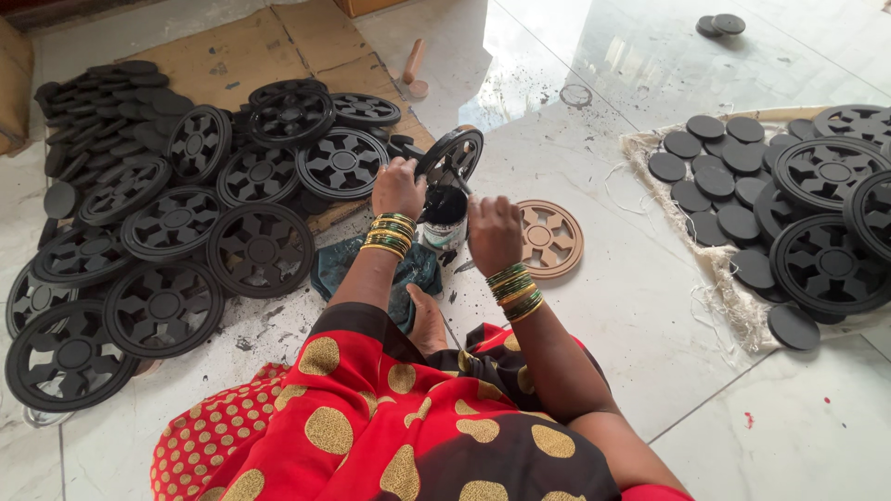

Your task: The person sits on the floor painting decorative wooden wheel-shaped craft pieces black. They hold a piece in one hand and apply black paint with a brush, dipping the brush into a paint can, then set finished pieces with a pile of already painted pieces and pick up the next unpainted piece.

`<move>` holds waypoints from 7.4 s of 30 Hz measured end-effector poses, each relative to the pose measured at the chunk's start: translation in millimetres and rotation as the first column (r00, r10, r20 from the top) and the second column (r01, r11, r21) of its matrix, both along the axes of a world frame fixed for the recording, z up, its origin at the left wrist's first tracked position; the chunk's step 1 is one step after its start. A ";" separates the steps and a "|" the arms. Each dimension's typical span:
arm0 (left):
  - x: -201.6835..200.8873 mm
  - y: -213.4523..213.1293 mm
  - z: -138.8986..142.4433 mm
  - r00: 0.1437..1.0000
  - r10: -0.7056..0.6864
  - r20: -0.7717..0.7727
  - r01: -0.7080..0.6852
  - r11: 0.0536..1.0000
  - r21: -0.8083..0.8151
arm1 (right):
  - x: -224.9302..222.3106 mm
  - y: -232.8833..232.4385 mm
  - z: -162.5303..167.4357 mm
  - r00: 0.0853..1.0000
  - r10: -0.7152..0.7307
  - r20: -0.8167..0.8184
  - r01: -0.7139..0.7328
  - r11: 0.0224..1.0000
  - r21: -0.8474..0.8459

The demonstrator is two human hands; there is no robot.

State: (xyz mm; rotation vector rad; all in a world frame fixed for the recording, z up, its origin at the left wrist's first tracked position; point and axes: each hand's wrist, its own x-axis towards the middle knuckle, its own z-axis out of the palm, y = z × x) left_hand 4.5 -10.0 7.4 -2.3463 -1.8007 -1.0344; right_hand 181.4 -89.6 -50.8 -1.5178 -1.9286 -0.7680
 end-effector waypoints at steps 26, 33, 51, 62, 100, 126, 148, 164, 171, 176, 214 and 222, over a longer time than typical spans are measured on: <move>-3.0 3.4 -3.3 1.000 0.008 0.024 -0.009 1.000 0.011 | 37.1 11.4 -36.8 0.895 -0.033 -0.444 0.008 0.998 -0.059; -6.2 15.0 -23.6 1.000 0.006 0.024 -0.006 1.000 -0.004 | 39.1 42.8 -2.7 0.959 0.022 -0.282 -0.028 0.999 -0.019; -3.6 12.3 -13.9 1.000 0.013 0.006 -0.013 1.000 -0.010 | 40.2 57.4 16.7 0.983 0.122 -0.137 -0.144 0.975 -0.167; -0.8 -0.7 4.5 1.000 0.006 0.005 -0.006 1.000 -0.001 | 54.4 68.1 27.4 0.917 -0.038 -0.397 -0.056 0.973 -0.222; -4.2 16.1 -21.6 1.000 -0.004 -0.004 0.004 1.000 -0.003 | 62.4 71.7 19.3 0.830 -0.069 -0.554 -0.093 0.962 -0.258; -4.4 9.3 -13.8 1.000 -0.012 0.012 0.011 1.000 0.027 | 46.5 27.1 -14.2 0.813 -0.131 -0.567 0.043 0.985 -0.166; -7.7 13.6 -24.2 1.000 -0.016 0.005 0.016 1.000 0.024 | 35.3 39.7 -47.3 0.980 -0.035 -0.194 0.012 0.993 -0.117; -9.1 20.9 -32.2 1.000 -0.026 0.012 0.025 0.999 0.028 | 3.2 3.9 -66.0 0.974 -0.047 -0.220 -0.024 0.951 -0.310; -5.1 18.2 -28.2 1.000 -0.005 0.001 0.005 0.999 0.054 | 7.9 5.6 -56.0 0.974 -0.090 -0.207 0.067 0.991 -0.114; -6.7 18.8 -27.6 1.000 -0.002 0.005 0.002 1.000 0.018 | -3.4 -1.8 -64.1 0.976 -0.028 -0.218 -0.032 0.963 -0.267; -8.9 16.7 -28.0 1.000 -0.012 -0.005 0.012 0.999 0.046 | 8.2 3.2 -57.9 0.973 0.075 -0.217 -0.126 0.965 -0.232; -9.7 17.3 -29.3 1.000 -0.020 -0.003 0.020 0.999 0.048 | 14.1 3.8 -60.4 0.908 0.083 -0.410 -0.186 0.958 -0.217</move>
